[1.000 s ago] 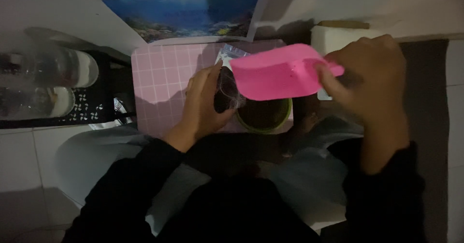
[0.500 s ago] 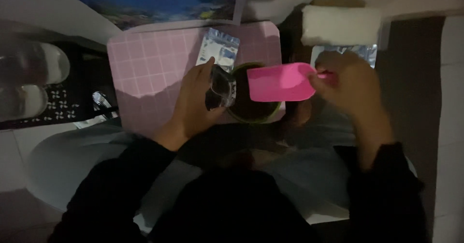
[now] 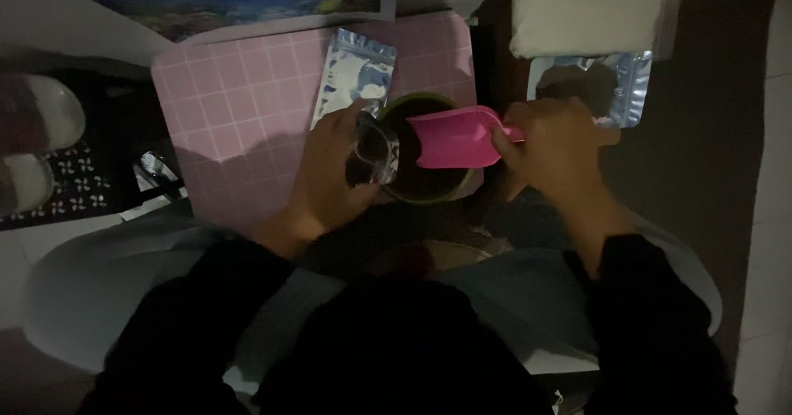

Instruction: Filling small pouches with dark powder using a plastic scoop

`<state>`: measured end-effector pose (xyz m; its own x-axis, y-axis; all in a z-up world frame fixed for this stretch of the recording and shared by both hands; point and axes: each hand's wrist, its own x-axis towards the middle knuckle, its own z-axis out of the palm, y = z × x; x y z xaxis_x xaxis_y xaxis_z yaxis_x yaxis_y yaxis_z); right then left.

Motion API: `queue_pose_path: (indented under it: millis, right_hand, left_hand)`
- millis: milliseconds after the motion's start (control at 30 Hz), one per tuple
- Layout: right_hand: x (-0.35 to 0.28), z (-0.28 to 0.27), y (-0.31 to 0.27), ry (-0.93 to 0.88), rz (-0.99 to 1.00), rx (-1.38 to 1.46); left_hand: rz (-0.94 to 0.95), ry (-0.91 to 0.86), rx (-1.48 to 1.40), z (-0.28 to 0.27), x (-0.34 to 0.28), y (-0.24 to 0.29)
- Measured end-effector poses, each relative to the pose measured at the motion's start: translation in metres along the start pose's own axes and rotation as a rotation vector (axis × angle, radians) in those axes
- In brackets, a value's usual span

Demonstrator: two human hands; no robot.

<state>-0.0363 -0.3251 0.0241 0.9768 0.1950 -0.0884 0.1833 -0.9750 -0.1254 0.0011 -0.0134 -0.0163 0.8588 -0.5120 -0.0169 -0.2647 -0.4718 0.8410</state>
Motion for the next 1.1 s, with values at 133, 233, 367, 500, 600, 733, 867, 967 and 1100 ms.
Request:
queue_pose_path:
  millis: [133, 233, 367, 500, 600, 733, 867, 967, 1100]
  right_hand:
    - [0.005, 0.005, -0.003, -0.008, -0.008, 0.086]
    - [0.006, 0.002, -0.004, -0.003, -0.009, 0.11]
    - [0.003, -0.009, 0.0, -0.018, 0.05, 0.249]
    - [-0.003, -0.016, 0.006, -0.042, 0.145, 0.426]
    - [-0.014, -0.015, 0.018, -0.074, 0.194, 0.446]
    - [-0.029, 0.005, 0.038, 0.019, 0.2, 0.633]
    - [-0.043, 0.016, 0.056, 0.098, 0.218, 0.726]
    - [-0.047, 0.02, 0.067, 0.133, 0.249, 0.795]
    - [-0.046, 0.011, 0.069, 0.203, 0.171, 0.792]
  left_hand:
    - [0.004, 0.012, 0.038, -0.004, 0.002, 0.004]
    - [0.031, 0.006, 0.039, -0.002, 0.003, -0.005]
    - [0.065, 0.019, -0.016, -0.006, -0.001, -0.006]
    - [0.109, 0.027, -0.008, -0.009, -0.001, -0.006]
    - [0.137, 0.044, -0.004, -0.009, 0.002, -0.004]
    - [0.136, 0.125, 0.033, -0.007, -0.005, -0.011]
    - [0.213, 0.08, -0.027, -0.015, -0.003, -0.011]
    - [0.186, 0.119, -0.029, -0.012, -0.003, -0.009]
    - [0.137, 0.166, -0.087, -0.008, -0.003, -0.01]
